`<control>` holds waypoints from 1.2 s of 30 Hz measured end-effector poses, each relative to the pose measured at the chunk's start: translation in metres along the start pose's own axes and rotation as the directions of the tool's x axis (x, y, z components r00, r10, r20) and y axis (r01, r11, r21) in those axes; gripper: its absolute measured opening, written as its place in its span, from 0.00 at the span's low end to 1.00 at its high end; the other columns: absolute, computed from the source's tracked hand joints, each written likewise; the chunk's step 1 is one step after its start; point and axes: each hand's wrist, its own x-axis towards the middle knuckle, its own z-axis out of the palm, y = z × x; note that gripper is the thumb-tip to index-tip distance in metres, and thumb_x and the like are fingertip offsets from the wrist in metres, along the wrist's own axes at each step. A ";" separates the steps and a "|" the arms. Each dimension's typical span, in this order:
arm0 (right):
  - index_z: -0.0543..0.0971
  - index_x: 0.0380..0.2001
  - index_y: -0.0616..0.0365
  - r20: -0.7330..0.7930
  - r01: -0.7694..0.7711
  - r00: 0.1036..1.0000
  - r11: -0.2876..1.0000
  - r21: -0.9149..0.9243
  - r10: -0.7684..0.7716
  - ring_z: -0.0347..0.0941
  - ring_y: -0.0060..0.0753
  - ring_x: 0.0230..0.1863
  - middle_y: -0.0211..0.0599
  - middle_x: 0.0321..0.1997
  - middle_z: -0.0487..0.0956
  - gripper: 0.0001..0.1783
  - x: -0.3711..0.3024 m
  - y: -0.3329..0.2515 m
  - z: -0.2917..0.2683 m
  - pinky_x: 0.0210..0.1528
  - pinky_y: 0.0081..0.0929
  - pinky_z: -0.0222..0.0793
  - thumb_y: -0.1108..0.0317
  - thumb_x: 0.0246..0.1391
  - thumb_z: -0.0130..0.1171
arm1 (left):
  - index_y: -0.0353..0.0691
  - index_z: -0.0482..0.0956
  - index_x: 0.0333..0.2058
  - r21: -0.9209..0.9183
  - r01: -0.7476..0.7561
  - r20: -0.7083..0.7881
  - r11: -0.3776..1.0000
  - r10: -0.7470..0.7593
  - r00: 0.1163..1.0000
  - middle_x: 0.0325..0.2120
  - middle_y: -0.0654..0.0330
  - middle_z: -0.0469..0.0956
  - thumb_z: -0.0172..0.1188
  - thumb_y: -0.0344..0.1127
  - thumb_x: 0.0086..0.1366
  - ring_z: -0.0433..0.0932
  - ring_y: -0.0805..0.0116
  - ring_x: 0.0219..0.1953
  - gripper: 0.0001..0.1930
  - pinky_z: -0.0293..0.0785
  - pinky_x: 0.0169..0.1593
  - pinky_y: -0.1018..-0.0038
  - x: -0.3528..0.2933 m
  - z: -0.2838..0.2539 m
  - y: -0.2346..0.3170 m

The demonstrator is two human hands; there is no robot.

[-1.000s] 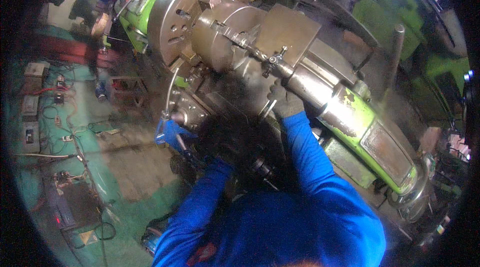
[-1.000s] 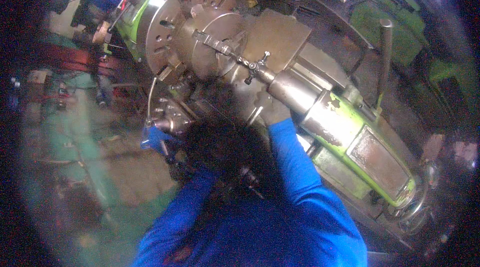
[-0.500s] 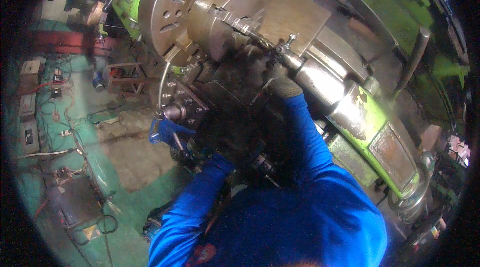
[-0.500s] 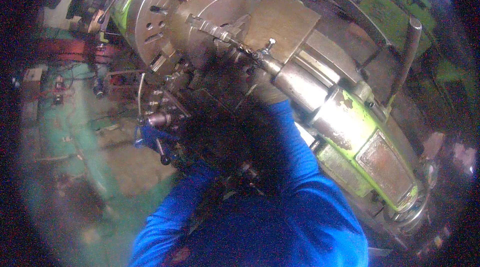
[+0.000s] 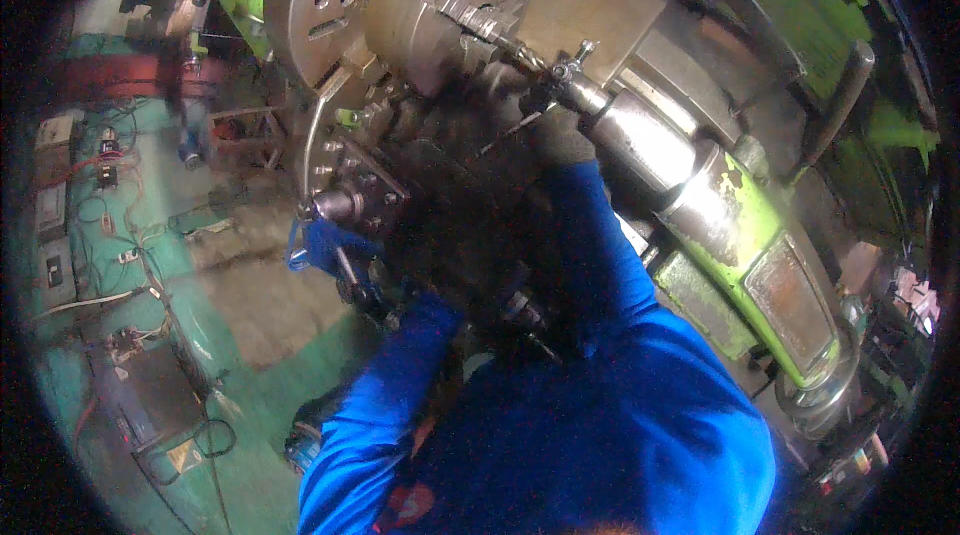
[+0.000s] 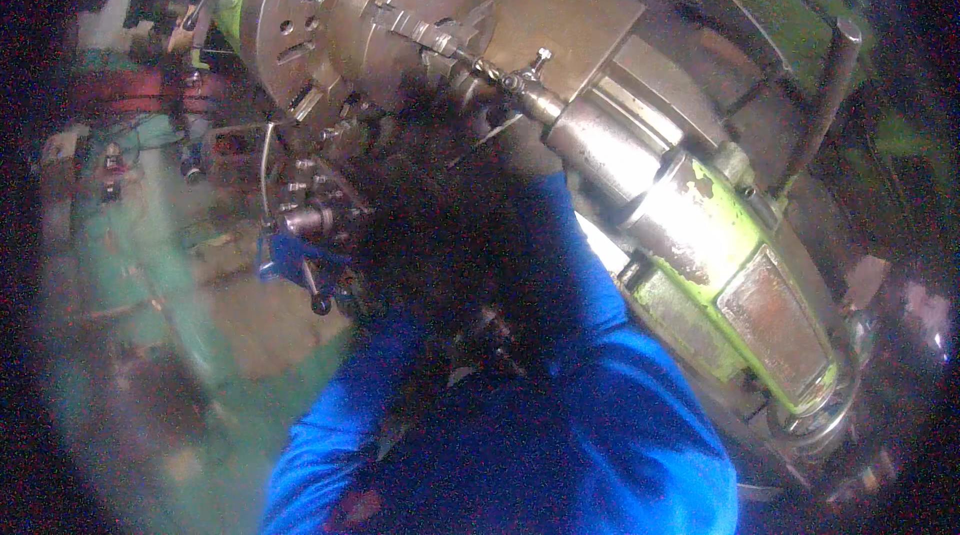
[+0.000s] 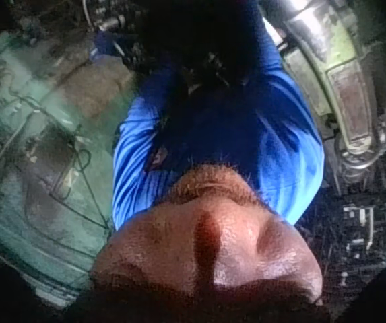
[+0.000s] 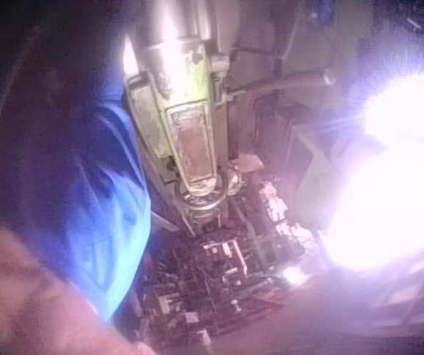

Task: The person operates a metal lathe, using a pneumatic tool to adjust the chuck and workpiece. They repeatedly engage the tool and manipulate the machine's controls while the workpiece rotates.

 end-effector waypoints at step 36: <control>0.81 0.35 0.54 -0.116 0.000 0.992 0.895 -0.447 -0.058 0.79 0.41 0.30 0.35 0.26 0.81 0.05 -0.003 0.061 0.023 0.33 0.43 0.73 0.67 0.59 0.59 | 0.43 0.76 0.56 -0.097 -0.283 0.273 0.954 0.299 0.914 0.51 0.54 0.79 0.50 0.51 0.74 0.79 0.54 0.50 0.22 0.77 0.53 0.53 0.027 -0.048 0.008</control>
